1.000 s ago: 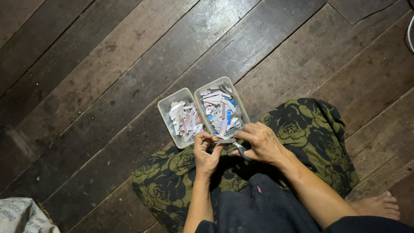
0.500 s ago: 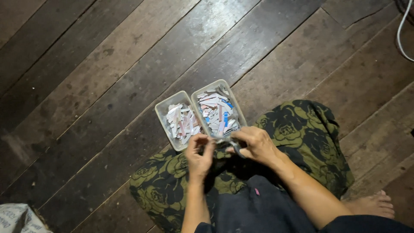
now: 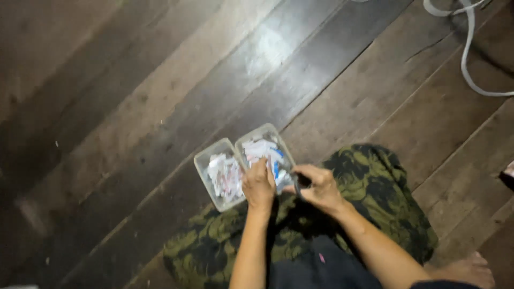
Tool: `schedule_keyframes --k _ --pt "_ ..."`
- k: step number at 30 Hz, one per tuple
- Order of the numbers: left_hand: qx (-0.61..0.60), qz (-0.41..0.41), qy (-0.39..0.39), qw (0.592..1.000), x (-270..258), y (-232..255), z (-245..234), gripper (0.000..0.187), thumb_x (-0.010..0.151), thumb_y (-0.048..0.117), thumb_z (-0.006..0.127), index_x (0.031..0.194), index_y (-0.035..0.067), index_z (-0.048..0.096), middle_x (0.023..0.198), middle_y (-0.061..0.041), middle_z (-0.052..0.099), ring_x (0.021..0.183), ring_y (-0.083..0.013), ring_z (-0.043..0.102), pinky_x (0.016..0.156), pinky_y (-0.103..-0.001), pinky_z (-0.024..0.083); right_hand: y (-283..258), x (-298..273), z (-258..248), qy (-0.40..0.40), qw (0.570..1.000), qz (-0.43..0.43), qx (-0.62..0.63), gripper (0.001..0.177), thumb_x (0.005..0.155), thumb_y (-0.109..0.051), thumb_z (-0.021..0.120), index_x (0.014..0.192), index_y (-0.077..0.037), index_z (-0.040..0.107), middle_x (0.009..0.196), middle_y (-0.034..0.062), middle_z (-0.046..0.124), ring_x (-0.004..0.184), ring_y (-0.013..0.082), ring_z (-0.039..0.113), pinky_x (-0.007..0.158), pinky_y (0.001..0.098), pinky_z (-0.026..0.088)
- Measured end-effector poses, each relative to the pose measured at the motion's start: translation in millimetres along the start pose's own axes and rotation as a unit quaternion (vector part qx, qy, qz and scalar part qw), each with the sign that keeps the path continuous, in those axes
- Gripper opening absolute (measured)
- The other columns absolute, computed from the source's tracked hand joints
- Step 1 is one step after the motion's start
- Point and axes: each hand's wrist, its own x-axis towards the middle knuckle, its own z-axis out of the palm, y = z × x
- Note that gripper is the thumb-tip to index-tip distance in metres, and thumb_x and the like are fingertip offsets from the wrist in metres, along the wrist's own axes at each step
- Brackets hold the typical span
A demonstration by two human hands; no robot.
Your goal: A person sitting on a cushion on a wooden floor uses scissors to cut small strips of paper into smaller pieces, moving them between plastic containers.
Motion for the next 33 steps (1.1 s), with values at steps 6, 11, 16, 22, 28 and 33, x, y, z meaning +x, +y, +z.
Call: schedule_keyframes --k 6,11,16,22,28,33 --pt "0.017 -0.039 -0.068 0.997 -1.5 -14.4 25.6 0.02 0.087 0.015 0.063 0.106 0.021 0.063 0.088 -0.004 0.068 0.079 -0.0333 0.071 0.075 -0.046 0.058 6.3 -2.5 1.1 -0.031 0.999 0.027 -0.005 0.041 0.064 -0.021 0.095 0.1 -0.012 0.078 0.09 0.0097 0.081 0.083 0.0334 0.077 0.069 0.0408 0.061" --pt "-0.019 -0.005 -0.033 0.999 -7.1 -23.2 38.2 0.04 0.081 0.007 0.058 0.12 0.014 0.057 0.091 -0.012 0.064 0.078 -0.0397 0.065 0.069 -0.052 0.052 21.2 -8.2 5.6 -0.052 0.999 0.002 -0.008 0.044 0.068 -0.028 0.092 0.104 -0.01 0.076 0.096 0.0072 0.08 0.084 0.0244 0.075 0.074 0.035 0.058" --pt "-0.02 0.045 -0.024 0.999 -6.2 -15.9 21.8 0.051 0.074 -0.013 0.06 0.123 0.002 0.054 0.085 -0.019 0.065 0.073 -0.0409 0.064 0.058 -0.052 0.05 40.9 -14.4 11.4 -0.074 0.996 -0.042 -0.031 0.05 0.073 -0.038 0.089 0.11 -0.008 0.072 0.103 0.0048 0.078 0.089 0.0153 0.075 0.076 0.0305 0.056" --pt "0.128 0.104 -0.017 0.986 -1.5 -23.0 32.3 0.029 0.073 -0.014 0.062 0.094 0.006 0.06 0.071 -0.009 0.063 0.061 -0.0305 0.063 0.058 -0.04 0.045 41.4 -12.5 15.9 -0.053 0.996 -0.077 -0.01 0.048 0.073 -0.031 0.09 0.11 -0.006 0.072 0.105 0.0068 0.078 0.093 0.0155 0.076 0.086 0.027 0.058" --pt "0.136 0.147 -0.017 0.98 1.8 -29.3 40.1 0.038 0.056 -0.02 0.065 0.083 0.006 0.058 0.066 -0.009 0.062 0.056 -0.0263 0.059 0.046 -0.038 0.043 35.0 -9.8 13.8 -0.045 0.996 -0.067 -0.03 0.054 0.065 -0.036 0.095 0.105 -0.008 0.073 0.101 0.0037 0.079 0.087 0.012 0.076 0.079 0.0265 0.058" --pt "0.099 0.204 0.006 0.974 0.3 -41.3 36.6 0.024 0.074 -0.022 0.065 0.085 -0.001 0.062 0.059 -0.004 0.057 0.049 -0.0134 0.049 0.04 -0.028 0.038 29.1 -8.9 11.2 -0.057 0.995 -0.07 -0.034 0.055 0.067 -0.038 0.093 0.107 -0.006 0.073 0.104 0.0048 0.079 0.089 0.0138 0.077 0.081 0.0266 0.061"
